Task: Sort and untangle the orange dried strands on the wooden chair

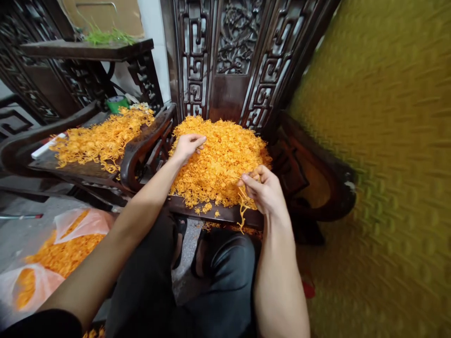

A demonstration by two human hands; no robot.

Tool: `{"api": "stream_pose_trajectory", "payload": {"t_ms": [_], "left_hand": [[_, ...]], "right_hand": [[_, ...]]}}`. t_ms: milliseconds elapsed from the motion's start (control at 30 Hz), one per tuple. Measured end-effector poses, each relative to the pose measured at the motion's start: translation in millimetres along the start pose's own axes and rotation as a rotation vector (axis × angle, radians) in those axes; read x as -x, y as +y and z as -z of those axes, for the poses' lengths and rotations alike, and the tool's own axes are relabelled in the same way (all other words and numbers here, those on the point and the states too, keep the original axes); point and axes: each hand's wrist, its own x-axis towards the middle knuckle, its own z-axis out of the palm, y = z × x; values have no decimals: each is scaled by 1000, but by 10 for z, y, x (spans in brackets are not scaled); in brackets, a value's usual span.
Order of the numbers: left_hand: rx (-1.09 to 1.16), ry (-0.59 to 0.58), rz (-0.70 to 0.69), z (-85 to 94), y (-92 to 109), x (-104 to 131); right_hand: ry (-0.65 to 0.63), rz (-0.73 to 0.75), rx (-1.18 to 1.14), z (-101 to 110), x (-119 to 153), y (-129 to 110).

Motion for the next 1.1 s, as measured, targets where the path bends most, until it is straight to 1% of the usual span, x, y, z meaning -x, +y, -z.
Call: {"api": "stream_pose_trajectory", "payload": {"t_ms": [100, 167, 200, 233, 300, 400, 467, 533, 567, 633, 700, 733, 767, 833, 967, 1033, 1100], "left_hand": [[97, 26, 80, -131, -116, -84], [84, 66, 79, -138, -149, -132], [35, 97, 57, -120, -159, -159], [-41, 126, 17, -91, -170, -188], [-252, 148, -110, -15, -192, -242], [-550, 90, -336, 102, -208, -279], [-658, 47, -413, 153, -168, -241], [-663, -34, -450, 162, -66, -130], [-624, -112, -464, 148, 6, -45], [-524, -360, -498, 88, 166, 170], [-485, -622, -547, 7, 305, 406], [-499, -719, -572, -30, 354, 514], [-529, -779, -592, -60, 387, 607], [-595, -801, -613, -86, 407, 743], [-750, -763, -618, -57, 375, 866], [-794, -777, -573, -71, 377, 915], [-797, -805, -484, -125, 411, 987]], "right_hand": [[-36, 10, 64, -150, -79, 64], [-46, 20, 103, -203, -107, 81], [-48, 28, 119, -212, -114, 86], [-51, 36, 136, -214, -119, 89], [-55, 54, 175, -203, -125, 94], [-51, 96, 254, -188, -127, 97], [-38, 123, 307, -193, -123, 94], [-25, 142, 351, -216, -116, 86], [-23, 148, 372, -233, -113, 80], [-28, 161, 406, -281, -105, 66], [-42, 179, 423, -339, -96, 50], [-48, 186, 424, -367, -92, 42], [-50, 191, 416, -392, -87, 35], [-43, 193, 375, -426, -79, 23], [18, 218, 197, -443, -73, 3], [73, 227, 107, -459, -72, -11], [127, 217, 56, -487, -74, -25]]}}
